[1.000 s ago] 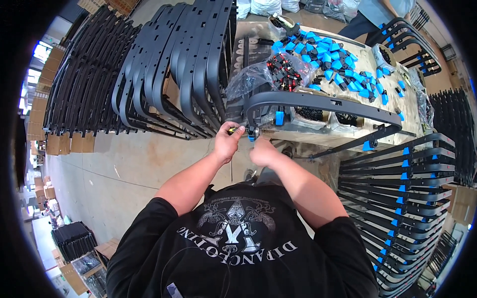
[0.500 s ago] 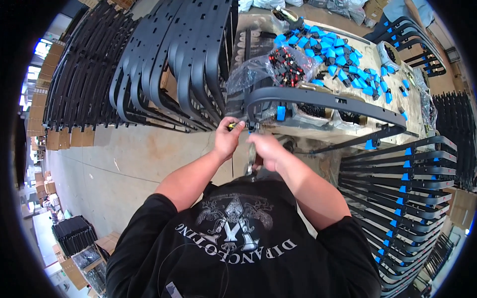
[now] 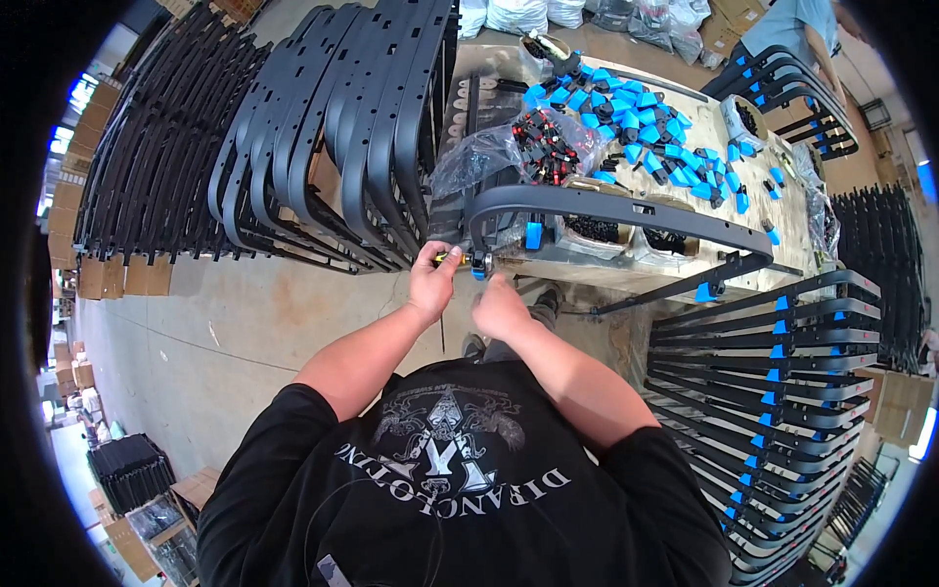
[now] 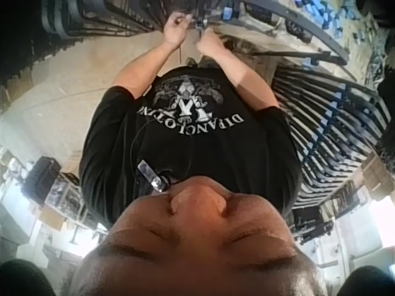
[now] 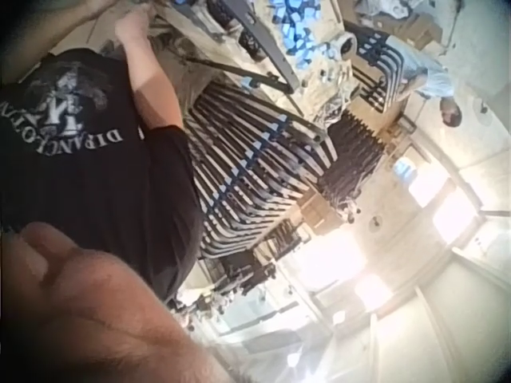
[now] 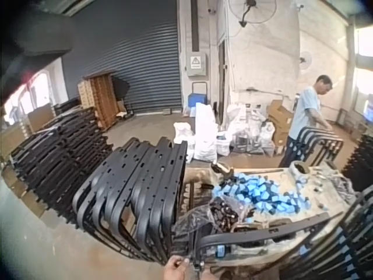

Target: Manually attaching plastic end caps and securing them with bolts and nuts to metal frames using a wrench.

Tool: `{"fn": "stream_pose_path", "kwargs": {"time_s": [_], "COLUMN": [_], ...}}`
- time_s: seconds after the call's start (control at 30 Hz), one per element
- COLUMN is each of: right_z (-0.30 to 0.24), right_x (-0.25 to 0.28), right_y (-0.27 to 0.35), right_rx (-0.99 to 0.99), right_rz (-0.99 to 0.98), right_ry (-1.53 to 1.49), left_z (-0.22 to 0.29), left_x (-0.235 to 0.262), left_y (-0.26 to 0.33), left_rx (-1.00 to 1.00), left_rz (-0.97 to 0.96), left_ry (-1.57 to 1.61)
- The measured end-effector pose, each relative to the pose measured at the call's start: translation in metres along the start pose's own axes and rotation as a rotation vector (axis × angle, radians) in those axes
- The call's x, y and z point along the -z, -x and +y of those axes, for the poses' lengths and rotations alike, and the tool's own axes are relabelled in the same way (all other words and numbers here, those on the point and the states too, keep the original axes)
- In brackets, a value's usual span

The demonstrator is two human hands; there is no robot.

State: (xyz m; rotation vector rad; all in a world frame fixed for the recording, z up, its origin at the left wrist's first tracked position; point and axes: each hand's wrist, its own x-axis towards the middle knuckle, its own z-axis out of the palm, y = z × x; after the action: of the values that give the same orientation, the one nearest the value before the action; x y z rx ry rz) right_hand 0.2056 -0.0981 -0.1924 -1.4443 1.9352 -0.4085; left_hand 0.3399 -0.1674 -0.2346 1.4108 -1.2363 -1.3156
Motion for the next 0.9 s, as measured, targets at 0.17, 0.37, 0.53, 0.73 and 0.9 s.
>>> {"fn": "stream_pose_path", "kwargs": {"time_s": [0.17, 0.37, 0.53, 0.73, 0.9], "right_z": [-0.02, -0.01, -0.03, -0.001, -0.054], "right_x": [0.052, 0.012, 0.042, -0.001, 0.058], "right_y": [0.002, -0.002, 0.006, 0.003, 0.017], "right_rx": [-0.526, -0.231, -0.346, -0.109, -0.395], "right_rz": [-0.561, -0.2, -0.406, -0.093, -0.491], "right_ry": [-0.916, 0.04, -0.542, -0.03, -0.447], "left_z": [-0.008, -0.007, -0.001, 0.005, -0.002], "left_x": [0.007, 0.005, 0.005, -0.001, 0.007], "left_y": [0.006, 0.005, 0.002, 0.003, 0.006], "left_rx": [0.01, 0.002, -0.038, 0.085, -0.032], "left_rz": [0.013, -0.008, 0.024, -0.046, 0.076], "left_ry": [-0.022, -0.059, -0.044, 0.036, -0.026]}}
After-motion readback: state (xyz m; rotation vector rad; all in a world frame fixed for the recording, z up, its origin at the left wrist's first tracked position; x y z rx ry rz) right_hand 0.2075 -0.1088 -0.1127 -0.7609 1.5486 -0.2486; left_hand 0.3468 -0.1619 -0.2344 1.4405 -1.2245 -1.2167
